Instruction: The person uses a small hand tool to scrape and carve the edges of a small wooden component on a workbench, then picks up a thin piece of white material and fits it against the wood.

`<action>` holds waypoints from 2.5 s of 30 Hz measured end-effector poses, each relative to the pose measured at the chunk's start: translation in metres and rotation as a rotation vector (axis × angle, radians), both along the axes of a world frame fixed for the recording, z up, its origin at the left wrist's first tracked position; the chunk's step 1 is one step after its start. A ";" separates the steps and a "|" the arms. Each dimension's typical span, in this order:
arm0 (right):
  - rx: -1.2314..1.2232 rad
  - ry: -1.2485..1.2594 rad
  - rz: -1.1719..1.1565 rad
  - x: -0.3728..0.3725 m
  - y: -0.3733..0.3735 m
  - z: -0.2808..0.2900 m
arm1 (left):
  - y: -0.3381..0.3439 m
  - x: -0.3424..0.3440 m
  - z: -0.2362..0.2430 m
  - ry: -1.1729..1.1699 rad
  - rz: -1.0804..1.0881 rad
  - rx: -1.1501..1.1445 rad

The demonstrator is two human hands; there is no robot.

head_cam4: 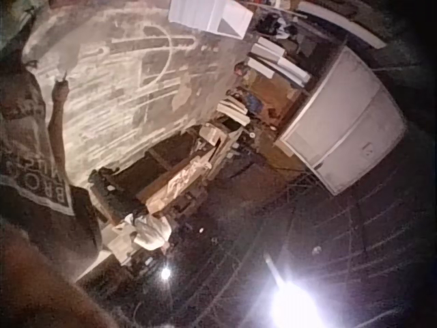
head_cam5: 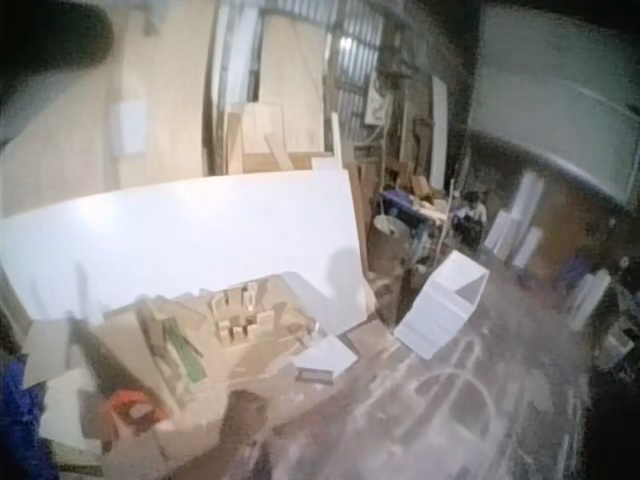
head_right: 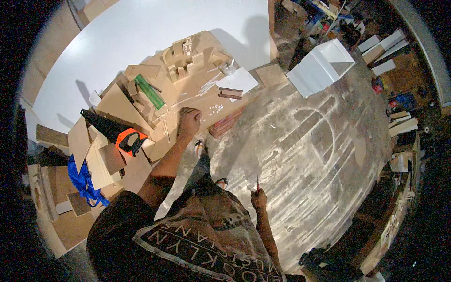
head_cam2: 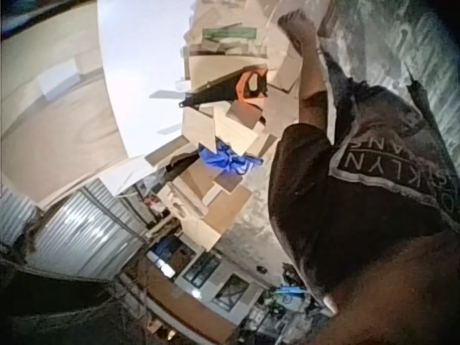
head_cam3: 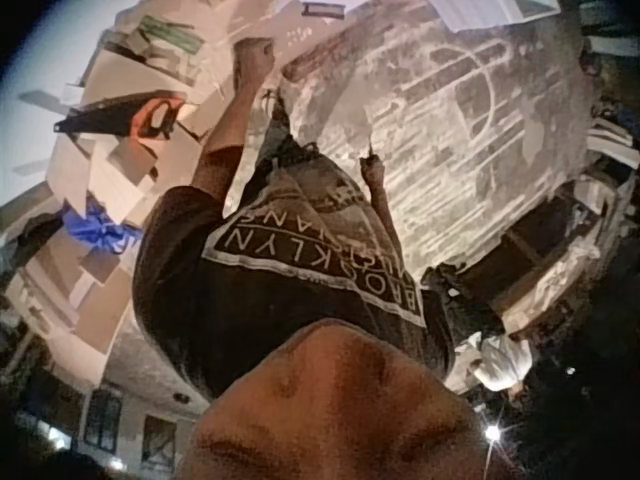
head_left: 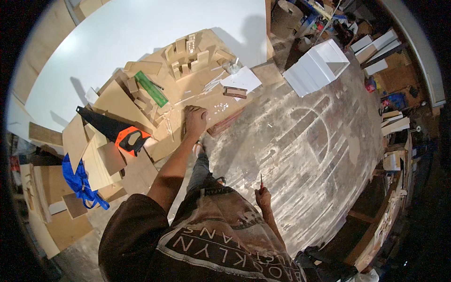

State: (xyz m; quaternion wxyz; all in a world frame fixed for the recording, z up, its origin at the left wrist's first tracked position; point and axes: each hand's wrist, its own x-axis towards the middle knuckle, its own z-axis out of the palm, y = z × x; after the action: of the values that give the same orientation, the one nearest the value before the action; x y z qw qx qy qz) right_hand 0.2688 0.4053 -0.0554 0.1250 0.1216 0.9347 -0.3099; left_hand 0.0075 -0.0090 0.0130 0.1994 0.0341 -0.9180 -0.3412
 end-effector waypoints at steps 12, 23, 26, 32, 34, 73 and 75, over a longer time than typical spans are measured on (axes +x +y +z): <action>-0.029 -0.027 -0.005 0.027 0.017 -0.013 | 0.007 0.020 0.019 0.074 -0.143 -0.185; -0.013 -0.118 -0.121 0.032 0.028 -0.012 | 0.020 -0.028 0.023 0.063 -0.141 -0.188; 0.039 -0.115 -0.105 0.033 0.028 -0.017 | 0.015 -0.034 0.021 0.070 -0.191 -0.236; 0.052 -0.090 -0.083 0.035 0.019 -0.009 | -0.017 -0.026 -0.010 0.045 -0.017 0.019; 0.043 -0.091 -0.083 0.036 0.024 -0.020 | -0.021 -0.015 -0.012 0.076 0.015 0.122; 0.068 -0.098 -0.118 0.042 0.043 -0.008 | -0.035 -0.054 -0.007 -0.543 -0.300 -0.129; 0.072 -0.117 -0.149 0.043 0.049 -0.008 | -0.027 -0.057 0.005 -0.580 -0.300 -0.144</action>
State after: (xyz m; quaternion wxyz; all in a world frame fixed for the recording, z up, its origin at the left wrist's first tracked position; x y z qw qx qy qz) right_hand 0.3120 0.4539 -0.0631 0.1516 0.2132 0.9246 -0.2770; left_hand -0.0498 -0.0355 0.0184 -0.1208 -0.0199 -0.9529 -0.2773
